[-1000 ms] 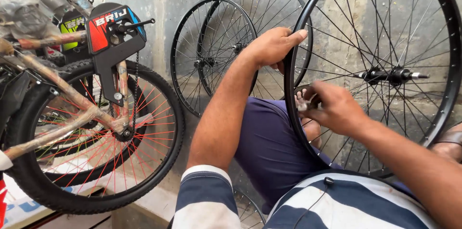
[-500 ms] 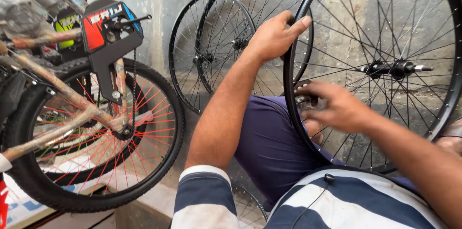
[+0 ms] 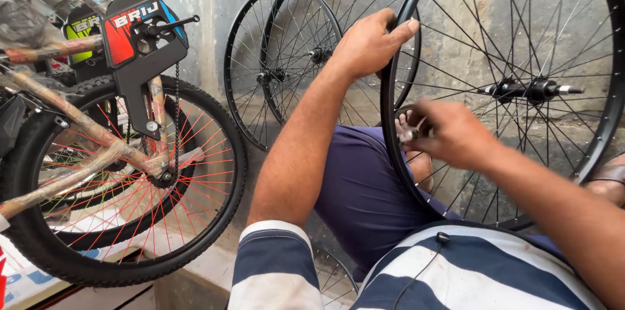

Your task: The person sits on the floor and repeatedly rubs a small white object along the inner rim of a bicycle wheel. They rotate the wheel to access different sections and continue the rubbing motion throughout the clip.

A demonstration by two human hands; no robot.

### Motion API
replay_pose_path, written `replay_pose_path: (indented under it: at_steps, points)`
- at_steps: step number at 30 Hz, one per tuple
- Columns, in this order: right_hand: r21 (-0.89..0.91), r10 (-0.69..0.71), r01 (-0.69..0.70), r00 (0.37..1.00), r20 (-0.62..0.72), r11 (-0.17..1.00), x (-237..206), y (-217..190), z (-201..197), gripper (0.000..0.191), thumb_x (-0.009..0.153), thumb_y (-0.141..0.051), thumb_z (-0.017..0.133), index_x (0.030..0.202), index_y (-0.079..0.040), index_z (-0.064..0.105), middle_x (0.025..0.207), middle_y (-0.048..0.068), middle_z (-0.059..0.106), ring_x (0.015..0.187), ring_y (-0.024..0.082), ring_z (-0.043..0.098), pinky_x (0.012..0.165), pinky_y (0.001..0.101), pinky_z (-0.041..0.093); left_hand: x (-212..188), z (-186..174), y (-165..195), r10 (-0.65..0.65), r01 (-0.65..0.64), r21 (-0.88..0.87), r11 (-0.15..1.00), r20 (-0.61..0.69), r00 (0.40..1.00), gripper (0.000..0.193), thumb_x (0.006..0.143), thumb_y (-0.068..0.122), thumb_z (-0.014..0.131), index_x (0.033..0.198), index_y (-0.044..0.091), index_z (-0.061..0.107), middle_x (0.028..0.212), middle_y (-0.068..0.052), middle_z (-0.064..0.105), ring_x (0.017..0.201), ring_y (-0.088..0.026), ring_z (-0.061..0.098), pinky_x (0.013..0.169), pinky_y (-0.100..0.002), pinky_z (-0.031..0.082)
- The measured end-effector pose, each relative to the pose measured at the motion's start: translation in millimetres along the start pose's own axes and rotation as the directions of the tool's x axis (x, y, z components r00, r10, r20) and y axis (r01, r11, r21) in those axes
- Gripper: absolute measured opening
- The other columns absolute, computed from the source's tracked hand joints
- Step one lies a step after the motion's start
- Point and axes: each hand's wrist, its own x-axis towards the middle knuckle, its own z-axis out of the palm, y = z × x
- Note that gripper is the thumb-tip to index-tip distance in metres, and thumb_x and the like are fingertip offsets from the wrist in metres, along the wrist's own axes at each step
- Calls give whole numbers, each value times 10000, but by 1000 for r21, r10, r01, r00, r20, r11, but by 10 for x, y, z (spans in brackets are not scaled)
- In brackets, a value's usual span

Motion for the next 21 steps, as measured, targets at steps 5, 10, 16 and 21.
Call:
replay_pose_path:
  at_steps: [5, 10, 16, 21]
  points:
    - [218, -170, 170, 985, -23, 961, -23, 52, 32, 491, 717, -195, 857, 1180, -132, 705, 1030, 89, 716, 966, 257, 696, 824, 399, 551, -25, -5, -13, 8, -8, -38, 999, 7, 1000, 547, 912, 589, 583, 1008, 62, 691, 794, -76, 711, 704, -181, 722, 649, -391, 566]
    - [50, 6, -6, 1000, -14, 999, 31, 34, 108, 347, 808, -210, 813, 1127, -131, 701, 1073, 78, 743, 1009, 241, 738, 902, 385, 577, -28, -13, 11, 3, -2, -41, 999, 28, 1000, 519, 932, 554, 604, 953, 42, 683, 735, -69, 692, 661, -174, 704, 604, -376, 557]
    - [180, -60, 46, 996, 69, 983, 24, 180, 115, 453, 812, -225, 791, 1245, -149, 681, 1103, 63, 739, 1028, 223, 703, 867, 379, 549, -47, -44, 31, 32, -25, -148, 989, 45, 998, 492, 935, 509, 634, 999, 22, 652, 720, -92, 698, 593, -168, 727, 533, -351, 593]
    - [253, -192, 194, 981, -33, 948, -7, 294, 57, 275, 761, -235, 847, 966, -94, 730, 954, 96, 724, 897, 224, 740, 816, 355, 586, -17, -1, 62, -60, 63, -51, 997, 64, 996, 499, 925, 520, 598, 1023, 35, 657, 774, -95, 724, 640, -204, 759, 597, -381, 609]
